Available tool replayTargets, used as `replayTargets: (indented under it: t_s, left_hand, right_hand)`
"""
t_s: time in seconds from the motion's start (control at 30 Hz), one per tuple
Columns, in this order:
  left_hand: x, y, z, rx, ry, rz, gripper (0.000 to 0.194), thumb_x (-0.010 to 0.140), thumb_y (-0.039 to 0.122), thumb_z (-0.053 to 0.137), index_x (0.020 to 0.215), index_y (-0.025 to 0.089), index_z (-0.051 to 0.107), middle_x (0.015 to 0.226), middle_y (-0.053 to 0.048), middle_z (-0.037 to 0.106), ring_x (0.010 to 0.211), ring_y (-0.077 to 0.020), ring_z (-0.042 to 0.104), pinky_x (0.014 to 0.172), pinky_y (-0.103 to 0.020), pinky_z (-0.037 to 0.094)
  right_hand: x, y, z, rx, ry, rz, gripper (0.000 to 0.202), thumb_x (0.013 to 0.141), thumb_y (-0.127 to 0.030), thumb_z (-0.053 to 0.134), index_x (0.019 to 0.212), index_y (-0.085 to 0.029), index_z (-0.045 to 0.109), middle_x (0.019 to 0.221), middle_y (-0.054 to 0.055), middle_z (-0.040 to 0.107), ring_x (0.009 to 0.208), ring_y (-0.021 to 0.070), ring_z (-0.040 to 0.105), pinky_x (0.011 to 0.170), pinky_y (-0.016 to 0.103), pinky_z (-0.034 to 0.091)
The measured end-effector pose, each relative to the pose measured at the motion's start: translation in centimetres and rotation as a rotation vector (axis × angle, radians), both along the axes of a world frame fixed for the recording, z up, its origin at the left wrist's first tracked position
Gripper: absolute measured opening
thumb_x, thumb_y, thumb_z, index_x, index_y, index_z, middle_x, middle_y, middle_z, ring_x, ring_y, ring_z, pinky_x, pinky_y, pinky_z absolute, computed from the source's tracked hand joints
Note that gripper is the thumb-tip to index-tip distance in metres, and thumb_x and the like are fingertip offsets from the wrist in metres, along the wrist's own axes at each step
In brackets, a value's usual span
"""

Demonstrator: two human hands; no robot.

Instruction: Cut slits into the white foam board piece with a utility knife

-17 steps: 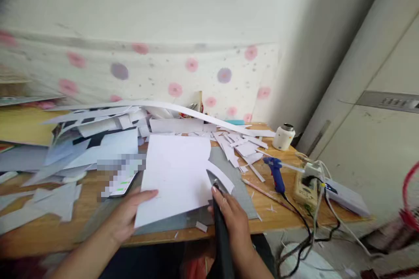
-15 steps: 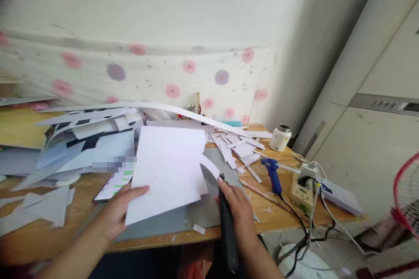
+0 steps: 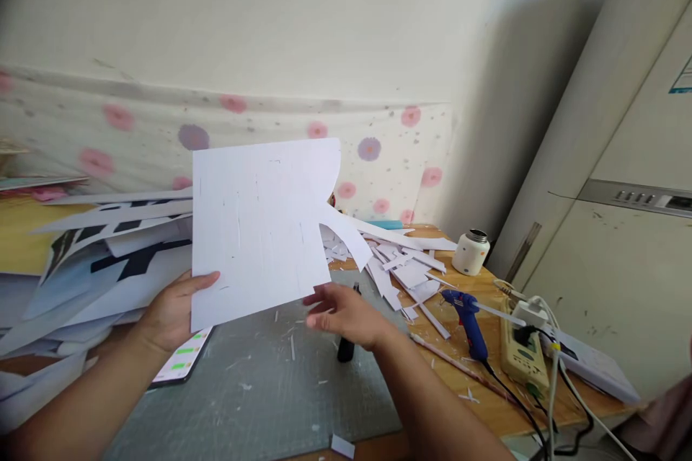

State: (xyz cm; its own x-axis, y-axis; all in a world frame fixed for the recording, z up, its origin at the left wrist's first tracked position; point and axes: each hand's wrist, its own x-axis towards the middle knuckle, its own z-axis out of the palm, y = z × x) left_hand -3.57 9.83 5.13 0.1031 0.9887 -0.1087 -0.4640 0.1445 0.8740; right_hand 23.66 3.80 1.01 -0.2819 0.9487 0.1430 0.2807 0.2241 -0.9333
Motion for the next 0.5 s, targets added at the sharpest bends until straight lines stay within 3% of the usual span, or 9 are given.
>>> replayTargets:
  t_s: [0.03, 0.07, 0.13, 0.23, 0.33, 0.5]
  left_hand:
    - [0.3, 0.4, -0.3, -0.003, -0.008, -0.015, 0.044, 0.047, 0.013, 0.081, 0.090, 0.010, 0.072, 0.080, -0.014, 0.076, 0.065, -0.0309, 0.071, 0.053, -0.035, 0.059]
    - [0.5, 0.8, -0.6, -0.008, -0.013, -0.022, 0.042, 0.048, 0.013, 0.080, 0.089, 0.010, 0.071, 0.079, -0.014, 0.075, 0.065, -0.0310, 0.071, 0.052, -0.035, 0.059]
    - [0.6, 1.4, -1.4, -0.023, -0.019, -0.025, 0.039, 0.050, 0.013, 0.078, 0.088, 0.010, 0.070, 0.077, -0.013, 0.075, 0.062, -0.0307, 0.071, 0.050, -0.035, 0.058]
    - [0.3, 1.9, -2.8, -0.047, -0.021, 0.004, 0.035, 0.051, 0.011, 0.075, 0.086, 0.013, 0.068, 0.073, -0.011, 0.075, 0.057, -0.0291, 0.070, 0.048, -0.035, 0.058]
    - [0.0, 1.8, -3.9, -0.076, -0.015, 0.022, 0.037, 0.051, 0.009, 0.075, 0.088, 0.013, 0.068, 0.072, -0.010, 0.075, 0.063, -0.0309, 0.072, 0.052, -0.037, 0.060]
    - [0.1, 1.6, -4.7, -0.142, -0.013, 0.025, 0.049, 0.050, 0.009, 0.079, 0.098, 0.014, 0.068, 0.081, -0.011, 0.076, 0.073, -0.0351, 0.073, 0.059, -0.043, 0.062]
  right_hand:
    - [-0.9, 0.5, -0.3, -0.031, 0.192, 0.123, 0.056, 0.070, -0.043, 0.076, 0.120, -0.021, 0.061, 0.121, 0.012, 0.066, 0.104, 0.0274, 0.065, 0.084, 0.041, 0.052]
    - [-1.8, 1.1, -0.8, -0.036, 0.345, 0.160, 0.063, 0.067, -0.049, 0.078, 0.121, -0.023, 0.060, 0.121, 0.011, 0.066, 0.104, 0.0269, 0.064, 0.083, 0.040, 0.053]
    - [-3.1, 2.5, -1.7, -0.016, 0.554, 0.061, 0.062, 0.066, -0.053, 0.080, 0.117, -0.024, 0.062, 0.114, 0.009, 0.067, 0.100, 0.0242, 0.065, 0.079, 0.037, 0.052]
    - [-4.1, 4.1, -2.7, 0.032, 0.729, -0.098, 0.052, 0.066, -0.044, 0.083, 0.111, -0.026, 0.065, 0.101, 0.003, 0.068, 0.090, 0.0198, 0.063, 0.073, 0.031, 0.051]
    - [-4.1, 4.9, -3.4, 0.102, 0.772, -0.128, 0.049, 0.065, -0.035, 0.084, 0.110, -0.028, 0.067, 0.100, 0.001, 0.068, 0.089, 0.0188, 0.061, 0.075, 0.029, 0.049]
    - [-3.0, 4.9, -4.4, 0.146, 0.643, -0.172, 0.053, 0.064, -0.031, 0.083, 0.114, -0.029, 0.066, 0.102, 0.002, 0.066, 0.091, 0.0213, 0.060, 0.080, 0.033, 0.048]
